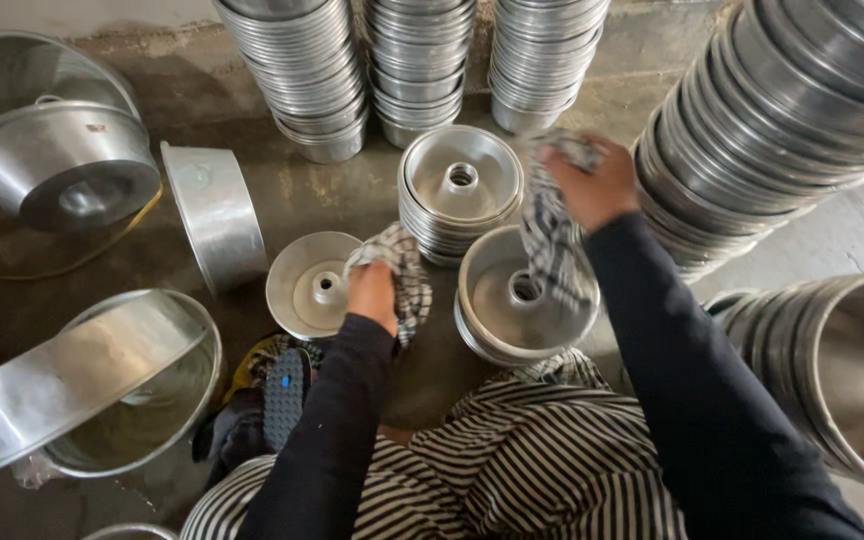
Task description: The person sits on the floor and wipes the interior and exterior surfaces of metal funnel-shaped parts using a cloth. They pick up each part from a stack, wipe it thoroughly, and place it back on the stack.
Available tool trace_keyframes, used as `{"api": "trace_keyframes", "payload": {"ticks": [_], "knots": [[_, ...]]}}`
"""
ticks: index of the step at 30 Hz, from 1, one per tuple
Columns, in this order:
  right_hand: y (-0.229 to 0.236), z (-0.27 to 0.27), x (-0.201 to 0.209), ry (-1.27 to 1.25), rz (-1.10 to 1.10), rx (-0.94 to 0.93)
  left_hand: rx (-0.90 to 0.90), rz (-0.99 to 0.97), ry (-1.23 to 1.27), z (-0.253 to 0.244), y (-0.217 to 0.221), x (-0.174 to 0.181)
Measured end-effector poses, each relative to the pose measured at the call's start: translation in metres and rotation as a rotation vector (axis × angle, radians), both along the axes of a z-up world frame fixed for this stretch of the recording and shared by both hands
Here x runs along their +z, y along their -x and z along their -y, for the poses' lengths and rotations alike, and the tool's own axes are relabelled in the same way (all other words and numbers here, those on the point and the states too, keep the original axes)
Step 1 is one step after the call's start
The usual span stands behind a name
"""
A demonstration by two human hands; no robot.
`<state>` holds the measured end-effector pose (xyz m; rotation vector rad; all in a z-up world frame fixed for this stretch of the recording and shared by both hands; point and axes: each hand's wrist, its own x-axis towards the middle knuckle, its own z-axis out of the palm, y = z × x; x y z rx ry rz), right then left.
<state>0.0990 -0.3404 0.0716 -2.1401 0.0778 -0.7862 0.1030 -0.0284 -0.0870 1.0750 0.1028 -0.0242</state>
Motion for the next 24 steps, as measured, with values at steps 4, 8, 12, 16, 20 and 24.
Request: {"api": "trace_keyframes", "payload": {"ticks": [4, 8, 12, 16, 20, 24], "knots": [[-0.062, -0.025, -0.019, 0.439, 0.129, 0.398, -0.082, 0.293, -0.344, 0.023, -0.022, 0.030], [-0.095, -0.055, -0.036, 0.861, -0.375, 0.433, -0.252, -0.076, -0.962, 0.042, -0.045, 0.057], [-0.112, -0.081, -0.032, 1.047, -0.751, 0.498, -0.151, 0.310, -0.516, 0.042, -0.055, 0.049], [-0.110, -0.085, -0.021, 1.082, -0.675, 0.499, -0.135, 0.279, -0.443, 0.036, -0.062, 0.023], [-0.107, -0.086, -0.017, 1.060, -0.720, 0.521, -0.092, -0.015, -0.733, 0.028, -0.070, 0.005], [-0.106, -0.079, -0.015, 0.963, -0.483, 0.547, -0.038, 0.125, -0.544, 0.028, -0.077, -0.005]]}}
